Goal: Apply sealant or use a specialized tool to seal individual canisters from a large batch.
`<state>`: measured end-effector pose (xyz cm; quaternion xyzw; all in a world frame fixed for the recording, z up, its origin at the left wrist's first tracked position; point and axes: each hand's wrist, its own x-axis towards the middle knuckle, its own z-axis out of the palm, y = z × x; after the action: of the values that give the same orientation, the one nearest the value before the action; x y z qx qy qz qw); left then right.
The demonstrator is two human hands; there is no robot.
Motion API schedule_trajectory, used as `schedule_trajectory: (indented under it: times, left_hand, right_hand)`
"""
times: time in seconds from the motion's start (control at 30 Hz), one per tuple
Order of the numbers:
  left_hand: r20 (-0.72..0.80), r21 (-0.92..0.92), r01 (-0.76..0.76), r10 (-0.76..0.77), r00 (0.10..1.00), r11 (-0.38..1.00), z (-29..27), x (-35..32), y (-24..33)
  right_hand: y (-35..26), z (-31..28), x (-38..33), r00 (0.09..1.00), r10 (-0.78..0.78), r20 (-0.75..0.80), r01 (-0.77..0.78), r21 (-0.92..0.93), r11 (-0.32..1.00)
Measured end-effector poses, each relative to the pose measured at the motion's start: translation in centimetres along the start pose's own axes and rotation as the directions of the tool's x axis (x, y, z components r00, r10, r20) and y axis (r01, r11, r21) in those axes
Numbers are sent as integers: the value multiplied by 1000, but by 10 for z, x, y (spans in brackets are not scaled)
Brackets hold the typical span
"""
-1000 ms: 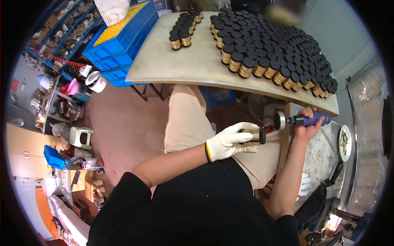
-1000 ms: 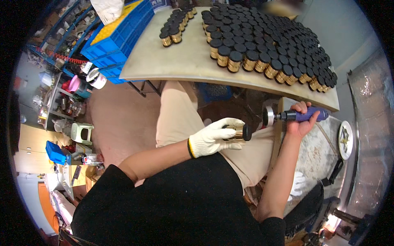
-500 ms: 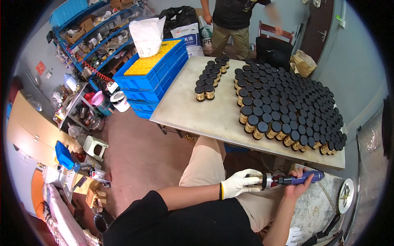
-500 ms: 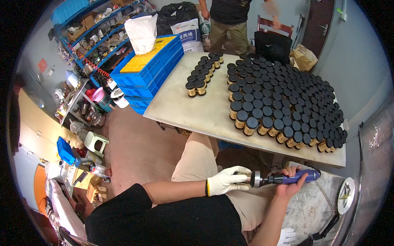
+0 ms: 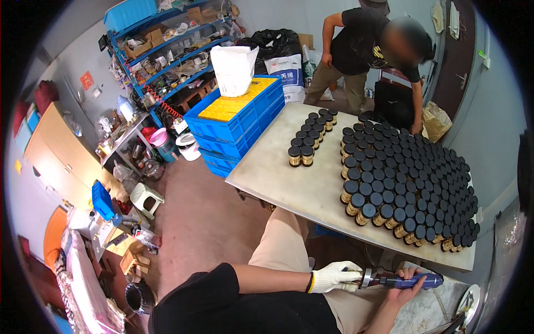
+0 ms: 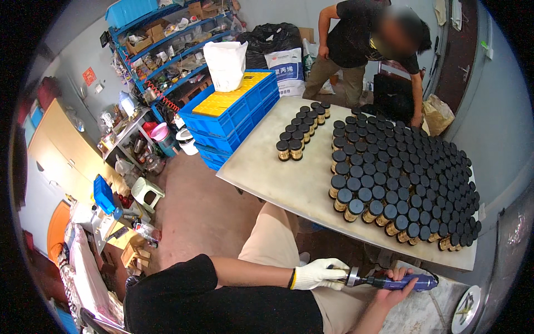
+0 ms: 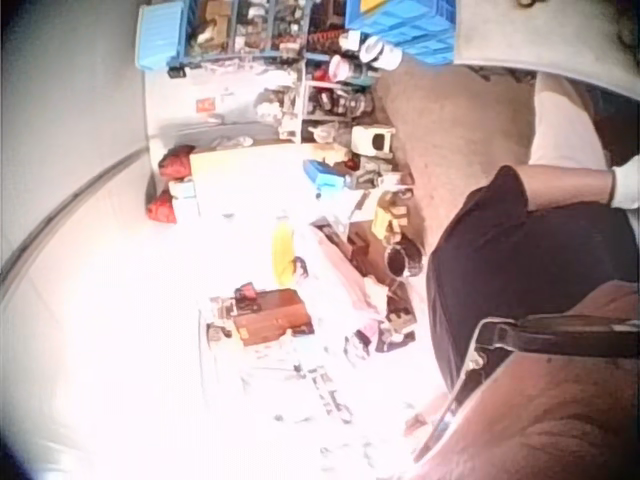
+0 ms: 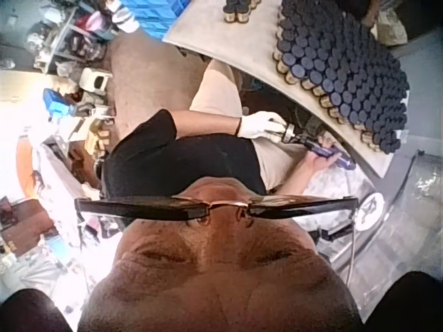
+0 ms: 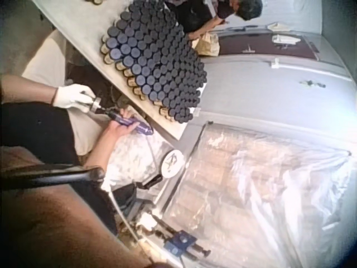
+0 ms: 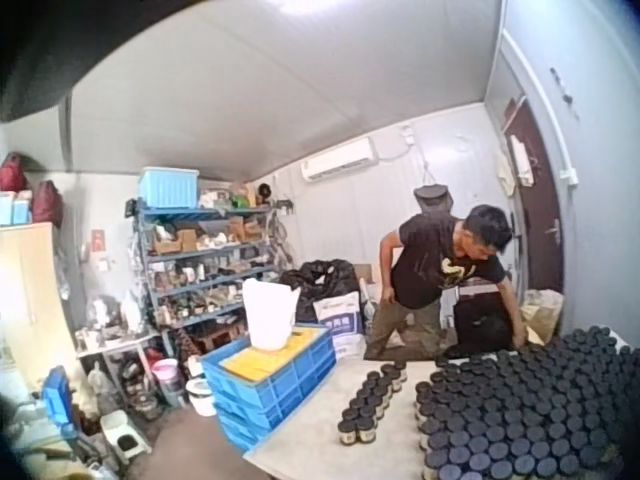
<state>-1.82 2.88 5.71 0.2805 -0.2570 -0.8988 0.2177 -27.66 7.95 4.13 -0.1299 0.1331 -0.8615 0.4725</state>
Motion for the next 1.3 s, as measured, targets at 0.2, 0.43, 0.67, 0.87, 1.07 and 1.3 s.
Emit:
schedule_trajectory:
  times: [0.2, 0.43, 0.67, 0.87, 1.07, 1.3]
  left_hand:
    - [52, 52, 32, -35, 998, 998, -1, 4, 1]
    - [-39, 385, 79, -69, 997, 920, -17, -33, 57]
    - [-40, 985, 143, 679, 733, -97, -53, -49, 180]
    - [-125, 936, 351, 916, 381, -19, -133, -29, 264]
    - [-171, 973, 163, 985, 27, 164, -130, -23, 234]
    - [-14, 959, -237, 866, 499, 152, -30, 9, 150]
  right_hand:
    - [-6, -2, -7, 989, -63, -136, 57, -54, 997]
    - [7, 12, -6, 998, 44, -34, -42, 48, 998]
    - [3, 18, -11, 998, 26, -56, -25, 29, 999]
    - [9, 15, -9, 997, 64, -36, -64, 1, 998]
    - [7, 10, -13, 997, 65, -36, -65, -2, 998]
    - [6, 15, -8, 993, 54, -101, -53, 11, 999]
